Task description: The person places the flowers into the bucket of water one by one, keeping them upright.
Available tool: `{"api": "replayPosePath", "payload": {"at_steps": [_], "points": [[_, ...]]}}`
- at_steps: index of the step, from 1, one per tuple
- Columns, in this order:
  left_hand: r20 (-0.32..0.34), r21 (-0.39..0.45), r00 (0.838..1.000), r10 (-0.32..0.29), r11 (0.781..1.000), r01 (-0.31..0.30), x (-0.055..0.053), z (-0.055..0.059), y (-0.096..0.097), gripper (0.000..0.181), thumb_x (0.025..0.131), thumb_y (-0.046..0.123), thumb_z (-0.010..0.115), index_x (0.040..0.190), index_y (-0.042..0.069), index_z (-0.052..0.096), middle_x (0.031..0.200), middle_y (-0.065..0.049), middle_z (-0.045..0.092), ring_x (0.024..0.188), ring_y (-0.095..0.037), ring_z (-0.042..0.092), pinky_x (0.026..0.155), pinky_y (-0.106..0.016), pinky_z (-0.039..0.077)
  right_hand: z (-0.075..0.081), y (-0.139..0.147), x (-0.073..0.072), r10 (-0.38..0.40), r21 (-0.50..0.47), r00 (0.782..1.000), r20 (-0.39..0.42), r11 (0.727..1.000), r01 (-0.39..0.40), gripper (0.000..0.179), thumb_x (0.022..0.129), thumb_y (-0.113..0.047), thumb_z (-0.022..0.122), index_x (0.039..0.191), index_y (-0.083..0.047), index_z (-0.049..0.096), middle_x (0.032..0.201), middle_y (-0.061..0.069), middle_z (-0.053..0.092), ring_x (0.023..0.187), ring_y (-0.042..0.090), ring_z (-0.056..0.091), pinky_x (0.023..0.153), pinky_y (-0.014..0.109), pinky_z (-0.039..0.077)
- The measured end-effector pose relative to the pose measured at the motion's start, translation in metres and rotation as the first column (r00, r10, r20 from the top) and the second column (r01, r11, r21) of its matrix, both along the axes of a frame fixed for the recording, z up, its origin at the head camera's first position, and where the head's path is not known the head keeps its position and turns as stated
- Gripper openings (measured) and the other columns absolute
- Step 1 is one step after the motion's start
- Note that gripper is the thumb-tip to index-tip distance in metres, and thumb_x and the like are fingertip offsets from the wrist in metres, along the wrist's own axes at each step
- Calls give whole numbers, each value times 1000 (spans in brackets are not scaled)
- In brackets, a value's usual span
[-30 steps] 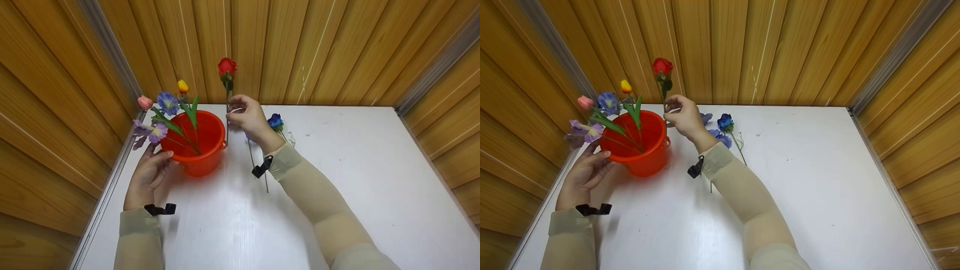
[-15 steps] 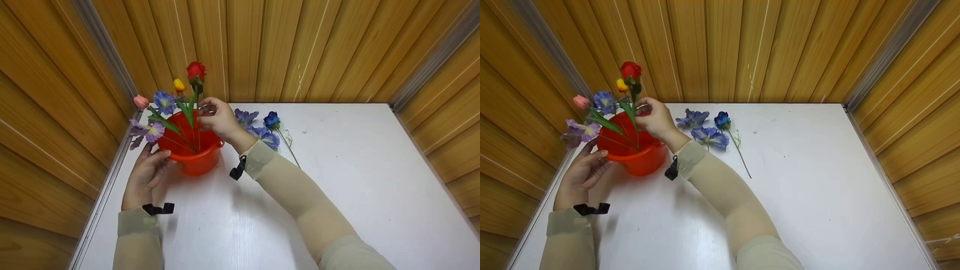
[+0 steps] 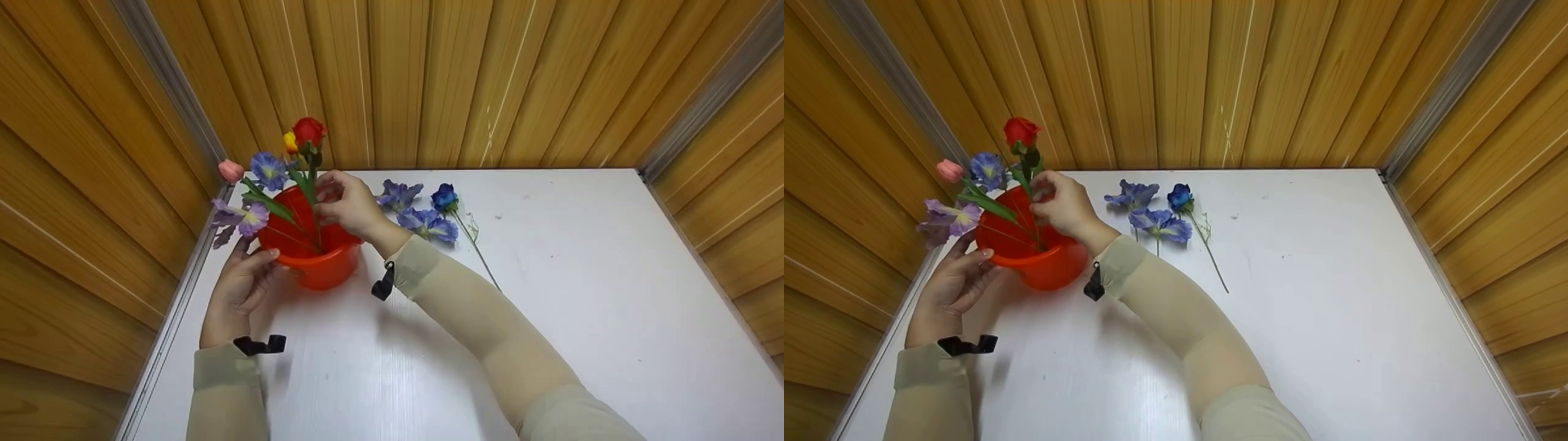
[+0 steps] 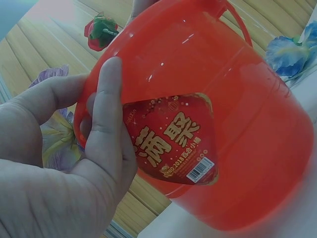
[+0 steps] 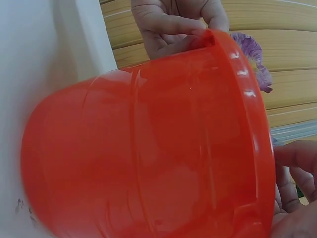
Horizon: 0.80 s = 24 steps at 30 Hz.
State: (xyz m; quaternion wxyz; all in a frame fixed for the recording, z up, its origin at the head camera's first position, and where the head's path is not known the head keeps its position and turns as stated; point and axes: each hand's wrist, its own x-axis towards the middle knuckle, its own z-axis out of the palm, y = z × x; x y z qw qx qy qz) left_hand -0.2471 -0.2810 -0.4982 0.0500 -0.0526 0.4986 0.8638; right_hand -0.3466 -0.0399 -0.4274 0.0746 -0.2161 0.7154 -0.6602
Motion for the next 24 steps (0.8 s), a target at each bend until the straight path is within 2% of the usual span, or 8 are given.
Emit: {"api": "replayPosePath", "payload": {"at_steps": [5,13,19,24], "points": [[5,8,1000,-2,1000,2,-1,1,1,78,109,-5,63,172,25,28,172,-17,42,84,-12,81,84,-27,71,1,2,0,-7,19,1000,-17,1000,7,41,94,11,79,133,9,67,95,1,68,87,12,70,74,31,73],[14,16,1000,5,1000,-5,-3,-1,1,76,108,-8,60,170,24,29,158,-13,53,82,-11,79,81,-26,72,4,10,1,-44,5,999,-21,999,44,39,93,8,82,129,8,69,92,-1,68,84,12,70,78,38,74],[35,20,999,12,1000,-12,-3,-1,1,78,108,-7,60,172,24,27,163,-17,48,81,-11,80,81,-26,72,5,21,-1,-54,-20,998,-15,998,54,36,92,7,82,125,3,70,93,0,67,82,13,71,72,29,72],[28,8,1000,4,1000,-4,-2,-1,0,78,109,-6,60,172,23,25,164,-16,46,83,-12,80,83,-27,72,7,35,-2,-71,-47,998,0,996,70,36,93,7,82,127,2,70,96,1,67,84,14,71,74,28,72]]}}
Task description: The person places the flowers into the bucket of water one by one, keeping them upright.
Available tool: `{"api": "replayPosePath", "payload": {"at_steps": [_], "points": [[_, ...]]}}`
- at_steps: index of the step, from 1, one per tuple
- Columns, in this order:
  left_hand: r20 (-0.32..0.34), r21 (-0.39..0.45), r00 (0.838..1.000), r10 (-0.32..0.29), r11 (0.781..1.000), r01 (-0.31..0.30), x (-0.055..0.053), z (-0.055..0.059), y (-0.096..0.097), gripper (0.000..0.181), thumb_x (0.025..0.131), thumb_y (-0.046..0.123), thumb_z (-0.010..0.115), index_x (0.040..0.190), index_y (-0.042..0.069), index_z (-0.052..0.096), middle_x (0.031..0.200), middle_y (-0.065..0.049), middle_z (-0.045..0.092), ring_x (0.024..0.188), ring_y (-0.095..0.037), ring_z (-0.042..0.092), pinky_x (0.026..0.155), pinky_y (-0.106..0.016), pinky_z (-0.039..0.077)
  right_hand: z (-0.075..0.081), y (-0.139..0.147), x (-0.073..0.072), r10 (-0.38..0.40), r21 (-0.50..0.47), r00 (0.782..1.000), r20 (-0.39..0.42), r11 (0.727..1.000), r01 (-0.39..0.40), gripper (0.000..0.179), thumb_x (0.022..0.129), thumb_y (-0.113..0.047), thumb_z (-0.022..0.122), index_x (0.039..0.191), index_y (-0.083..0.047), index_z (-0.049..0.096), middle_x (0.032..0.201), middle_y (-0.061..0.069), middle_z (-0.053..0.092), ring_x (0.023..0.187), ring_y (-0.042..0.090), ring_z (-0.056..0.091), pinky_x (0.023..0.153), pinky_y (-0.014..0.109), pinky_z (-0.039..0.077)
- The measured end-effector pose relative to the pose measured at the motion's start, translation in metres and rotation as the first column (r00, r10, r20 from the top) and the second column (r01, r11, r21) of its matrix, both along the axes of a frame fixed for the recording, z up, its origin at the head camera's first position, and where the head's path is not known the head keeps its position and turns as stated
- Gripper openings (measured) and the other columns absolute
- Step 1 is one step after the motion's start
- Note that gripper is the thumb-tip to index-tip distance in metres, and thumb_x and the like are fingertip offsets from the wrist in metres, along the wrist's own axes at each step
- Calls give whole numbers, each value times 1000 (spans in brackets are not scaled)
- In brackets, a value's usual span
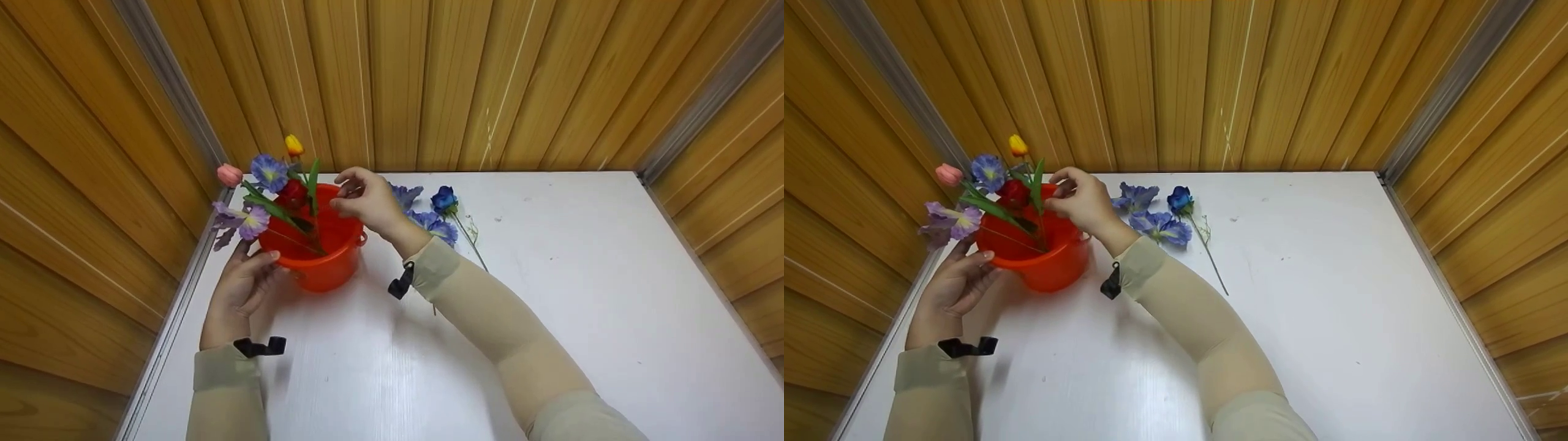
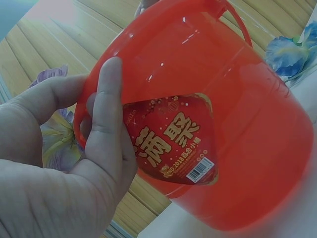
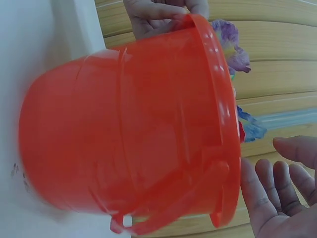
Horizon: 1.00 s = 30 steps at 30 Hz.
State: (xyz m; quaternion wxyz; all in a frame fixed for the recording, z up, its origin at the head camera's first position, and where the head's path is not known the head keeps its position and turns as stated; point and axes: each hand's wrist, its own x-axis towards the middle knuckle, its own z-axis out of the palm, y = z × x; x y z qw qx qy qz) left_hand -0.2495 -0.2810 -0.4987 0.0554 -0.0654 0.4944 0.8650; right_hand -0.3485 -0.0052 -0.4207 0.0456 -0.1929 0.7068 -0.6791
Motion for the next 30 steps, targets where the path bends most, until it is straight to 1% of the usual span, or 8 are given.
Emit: {"api": "replayPosePath", "payload": {"at_steps": [4,8,13,16,21,25,28,30], "points": [[-1,-9,1000,-9,1000,9,0,0,-1,78,109,-5,61,172,24,24,165,-13,46,87,-12,80,89,-30,72,0,15,-1,-33,-17,999,18,999,33,35,93,6,82,126,0,71,97,3,68,86,16,72,75,29,72],[0,-13,1000,-7,1000,7,-1,-1,-1,77,110,-5,61,172,24,25,165,-13,47,87,-12,81,89,-29,72,-3,31,-3,-71,-33,997,14,997,72,34,93,7,82,124,-2,71,97,3,68,87,16,72,75,30,73],[-3,-16,1000,-13,1000,13,-1,-1,-3,80,110,-4,62,173,26,25,169,-14,44,89,-12,81,89,-27,71,-10,51,-1,-103,-78,994,23,991,105,35,91,10,84,122,-1,71,96,4,68,86,19,73,75,31,73],[3,-12,1000,-10,1000,10,0,-2,-4,79,110,-4,62,173,26,26,167,-13,46,88,-12,80,87,-27,72,-17,63,1,-124,-69,992,25,990,126,36,91,10,84,124,3,70,97,3,68,87,18,73,75,29,73],[11,-1,1000,0,1000,0,2,-2,-8,72,110,-4,59,169,26,30,154,-10,57,85,-11,78,84,-26,72,-30,84,4,-147,-42,988,49,988,150,38,93,9,84,128,5,68,102,3,69,90,15,72,75,29,73],[4,9,1000,-5,1000,5,3,-1,-10,73,111,-4,57,170,25,28,160,-10,53,86,-11,77,84,-25,71,-41,101,5,-169,-26,984,57,985,170,37,94,8,84,126,0,70,106,7,68,90,15,72,81,38,74],[0,10,1000,-3,1000,3,3,-1,-10,73,110,-5,57,171,25,28,164,-12,46,87,-11,76,84,-25,71,-50,115,8,-178,-10,982,66,984,180,37,94,7,84,127,-1,70,106,6,68,89,14,71,83,39,74],[-6,2,1000,2,1000,-2,2,-2,-10,70,110,-5,57,168,24,30,162,-12,49,86,-11,75,84,-24,71,-56,124,11,-185,-5,979,82,982,186,37,94,8,83,127,-1,69,103,2,68,88,14,71,81,37,74]]}}
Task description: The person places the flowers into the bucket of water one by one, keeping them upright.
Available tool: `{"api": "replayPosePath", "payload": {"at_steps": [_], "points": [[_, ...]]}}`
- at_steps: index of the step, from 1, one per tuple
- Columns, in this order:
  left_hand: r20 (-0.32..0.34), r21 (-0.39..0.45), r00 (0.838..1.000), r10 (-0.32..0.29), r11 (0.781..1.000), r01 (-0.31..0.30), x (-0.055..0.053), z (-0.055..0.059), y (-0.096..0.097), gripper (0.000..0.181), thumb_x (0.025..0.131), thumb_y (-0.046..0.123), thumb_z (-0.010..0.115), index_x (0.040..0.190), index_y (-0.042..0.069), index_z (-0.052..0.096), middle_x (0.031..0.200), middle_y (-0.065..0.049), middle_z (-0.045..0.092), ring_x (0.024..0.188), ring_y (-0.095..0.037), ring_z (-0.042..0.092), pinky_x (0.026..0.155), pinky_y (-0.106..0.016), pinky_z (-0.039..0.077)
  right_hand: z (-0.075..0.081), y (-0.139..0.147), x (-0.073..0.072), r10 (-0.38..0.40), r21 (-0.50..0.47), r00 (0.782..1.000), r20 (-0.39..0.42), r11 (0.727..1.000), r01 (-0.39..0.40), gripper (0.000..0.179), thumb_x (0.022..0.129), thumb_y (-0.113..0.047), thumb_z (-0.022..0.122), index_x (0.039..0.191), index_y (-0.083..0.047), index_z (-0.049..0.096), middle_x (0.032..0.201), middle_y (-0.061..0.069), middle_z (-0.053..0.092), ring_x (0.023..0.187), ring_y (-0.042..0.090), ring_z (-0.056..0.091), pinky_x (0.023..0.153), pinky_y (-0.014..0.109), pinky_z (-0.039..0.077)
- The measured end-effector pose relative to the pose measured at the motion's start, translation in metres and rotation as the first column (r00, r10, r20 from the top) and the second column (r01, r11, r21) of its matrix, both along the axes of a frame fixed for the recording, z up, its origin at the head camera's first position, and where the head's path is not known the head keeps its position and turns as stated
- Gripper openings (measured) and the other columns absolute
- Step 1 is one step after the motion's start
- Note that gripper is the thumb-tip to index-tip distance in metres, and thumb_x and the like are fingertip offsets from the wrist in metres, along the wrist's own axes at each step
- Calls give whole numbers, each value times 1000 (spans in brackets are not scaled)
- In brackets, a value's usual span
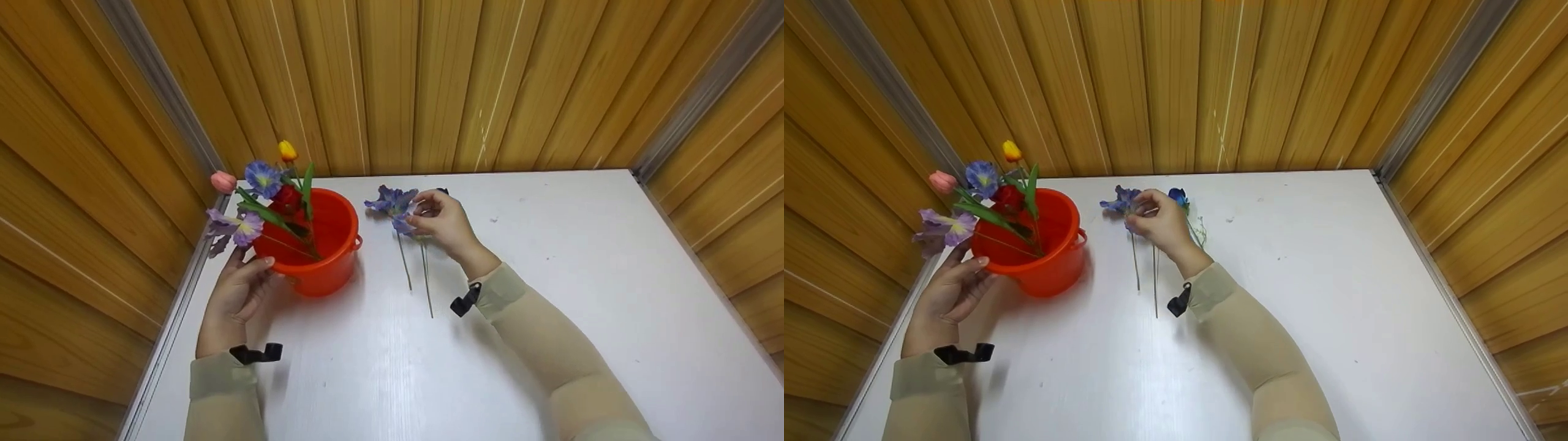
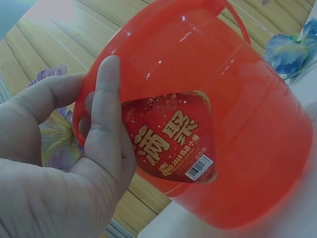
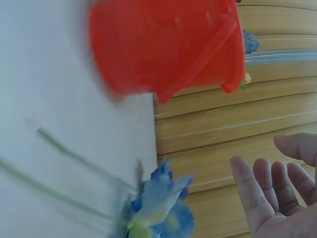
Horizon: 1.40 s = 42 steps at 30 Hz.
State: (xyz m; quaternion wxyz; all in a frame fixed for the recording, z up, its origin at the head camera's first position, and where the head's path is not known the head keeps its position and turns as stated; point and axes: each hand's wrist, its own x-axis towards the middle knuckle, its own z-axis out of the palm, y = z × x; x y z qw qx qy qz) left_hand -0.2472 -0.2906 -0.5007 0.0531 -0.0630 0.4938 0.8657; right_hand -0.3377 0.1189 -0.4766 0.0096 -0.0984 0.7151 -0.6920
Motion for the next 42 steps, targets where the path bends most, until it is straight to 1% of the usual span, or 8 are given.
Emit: {"api": "replayPosePath", "payload": {"at_steps": [5,9,13,19,26,30,36,42], "points": [[-18,-13,1000,4,1000,-4,-1,-1,1,66,109,-5,57,164,24,33,155,-10,55,86,-11,74,84,-23,70,-13,23,6,-28,12,999,36,1000,27,39,94,9,83,128,2,68,104,5,67,89,13,69,80,32,73],[-15,-10,1000,0,1000,0,-1,-1,2,71,110,-4,59,168,24,29,160,-12,51,87,-11,75,85,-23,71,-23,43,7,-63,33,997,45,998,62,41,94,9,83,132,5,66,107,7,67,89,12,70,80,31,73],[5,-10,1000,-1,1000,1,0,-1,2,77,110,-4,61,172,25,26,165,-13,47,87,-10,76,86,-24,71,-33,65,8,-95,61,993,63,994,91,41,96,7,81,133,4,64,106,5,65,88,11,71,81,33,74],[11,-3,1000,-13,1000,13,-1,-1,2,78,110,-5,58,173,25,25,166,-13,45,88,-10,77,87,-27,71,-44,94,13,-139,85,986,96,988,131,44,97,5,81,136,7,60,105,5,63,88,11,72,80,31,73],[6,-1,1000,2,1000,-2,-1,-2,0,70,109,-5,59,167,26,33,159,-13,54,87,-11,78,86,-27,72,-57,113,14,-178,158,976,123,975,157,51,97,3,82,142,9,58,107,5,64,88,10,71,80,31,73],[-3,-4,1000,4,1000,-4,0,-3,-1,70,109,-6,59,167,26,33,159,-13,54,86,-12,77,83,-25,71,-63,118,11,-204,223,968,145,960,169,55,96,3,82,144,9,58,108,5,64,87,9,71,80,32,73],[-17,-7,1000,-8,1000,7,1,-3,-2,74,110,-6,58,170,27,30,157,-10,54,86,-11,79,83,-26,72,-67,121,7,-213,344,959,187,929,139,58,96,0,83,149,3,60,117,11,65,90,11,69,74,25,69],[-30,0,1000,-1,1000,1,-1,-3,-1,68,109,-7,57,164,27,36,155,-15,56,82,-12,78,81,-26,72,-69,121,3,-184,427,958,219,901,75,65,92,3,83,152,1,59,125,17,63,92,16,69,77,25,70]]}}
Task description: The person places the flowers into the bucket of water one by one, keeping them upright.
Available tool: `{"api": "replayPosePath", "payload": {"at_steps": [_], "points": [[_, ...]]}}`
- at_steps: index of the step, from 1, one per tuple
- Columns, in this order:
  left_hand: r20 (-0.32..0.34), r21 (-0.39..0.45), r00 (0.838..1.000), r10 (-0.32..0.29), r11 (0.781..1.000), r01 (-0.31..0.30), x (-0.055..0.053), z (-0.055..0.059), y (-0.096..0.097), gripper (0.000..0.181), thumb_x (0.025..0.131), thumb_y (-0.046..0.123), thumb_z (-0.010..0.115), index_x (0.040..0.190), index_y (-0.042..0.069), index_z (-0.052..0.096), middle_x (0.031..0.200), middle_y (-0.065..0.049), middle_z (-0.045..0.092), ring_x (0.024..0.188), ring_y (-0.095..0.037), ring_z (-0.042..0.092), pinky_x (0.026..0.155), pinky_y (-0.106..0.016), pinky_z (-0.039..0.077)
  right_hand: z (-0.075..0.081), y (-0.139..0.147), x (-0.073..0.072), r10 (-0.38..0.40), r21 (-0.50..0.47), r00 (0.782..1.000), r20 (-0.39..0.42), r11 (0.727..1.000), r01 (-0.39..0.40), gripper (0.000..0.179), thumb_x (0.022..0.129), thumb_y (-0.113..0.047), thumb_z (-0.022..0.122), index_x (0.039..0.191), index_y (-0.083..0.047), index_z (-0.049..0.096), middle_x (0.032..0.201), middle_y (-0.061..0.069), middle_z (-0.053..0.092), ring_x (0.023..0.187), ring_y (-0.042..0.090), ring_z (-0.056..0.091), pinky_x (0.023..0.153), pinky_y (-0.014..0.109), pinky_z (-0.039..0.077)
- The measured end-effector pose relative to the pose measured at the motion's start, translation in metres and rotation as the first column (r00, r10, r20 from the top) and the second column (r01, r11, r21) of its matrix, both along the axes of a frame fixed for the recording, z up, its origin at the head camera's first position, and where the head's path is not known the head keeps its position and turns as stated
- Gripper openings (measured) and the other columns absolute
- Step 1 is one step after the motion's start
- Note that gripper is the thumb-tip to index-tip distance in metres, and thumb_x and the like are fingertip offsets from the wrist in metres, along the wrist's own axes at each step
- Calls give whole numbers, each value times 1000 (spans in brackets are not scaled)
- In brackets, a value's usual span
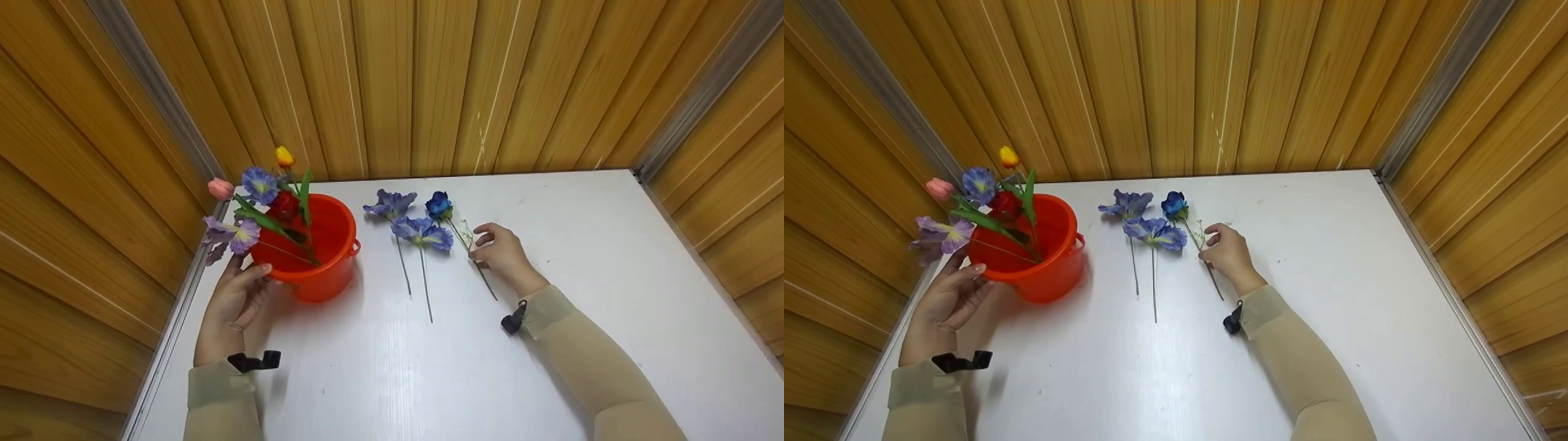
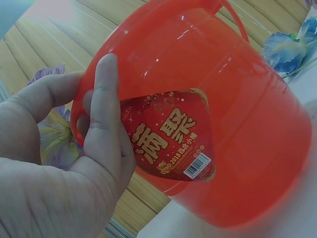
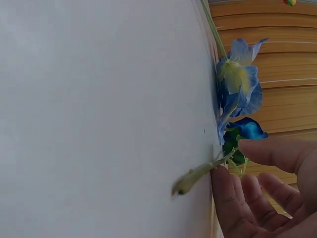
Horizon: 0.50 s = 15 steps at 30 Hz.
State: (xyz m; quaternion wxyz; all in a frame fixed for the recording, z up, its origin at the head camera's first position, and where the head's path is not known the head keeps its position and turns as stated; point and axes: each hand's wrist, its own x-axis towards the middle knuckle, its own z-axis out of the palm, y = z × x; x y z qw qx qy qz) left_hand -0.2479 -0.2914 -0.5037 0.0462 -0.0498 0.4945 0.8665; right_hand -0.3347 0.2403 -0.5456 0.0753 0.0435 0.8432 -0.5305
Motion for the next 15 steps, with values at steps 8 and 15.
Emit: {"api": "replayPosePath", "payload": {"at_steps": [8,15], "points": [[14,2,1000,-12,1000,12,0,1,1,76,109,-6,57,171,26,28,165,-14,45,84,-11,80,84,-25,71,-2,1,-5,15,84,1000,-1,996,-15,73,85,11,80,154,1,59,118,16,69,90,17,69,74,23,68],[16,4,1000,-14,1000,14,0,2,0,78,109,-6,57,173,26,25,170,-15,39,85,-11,79,84,-25,71,0,-1,-7,46,121,999,18,991,-48,71,86,11,77,155,0,61,112,14,74,85,15,70,71,22,66]]}}
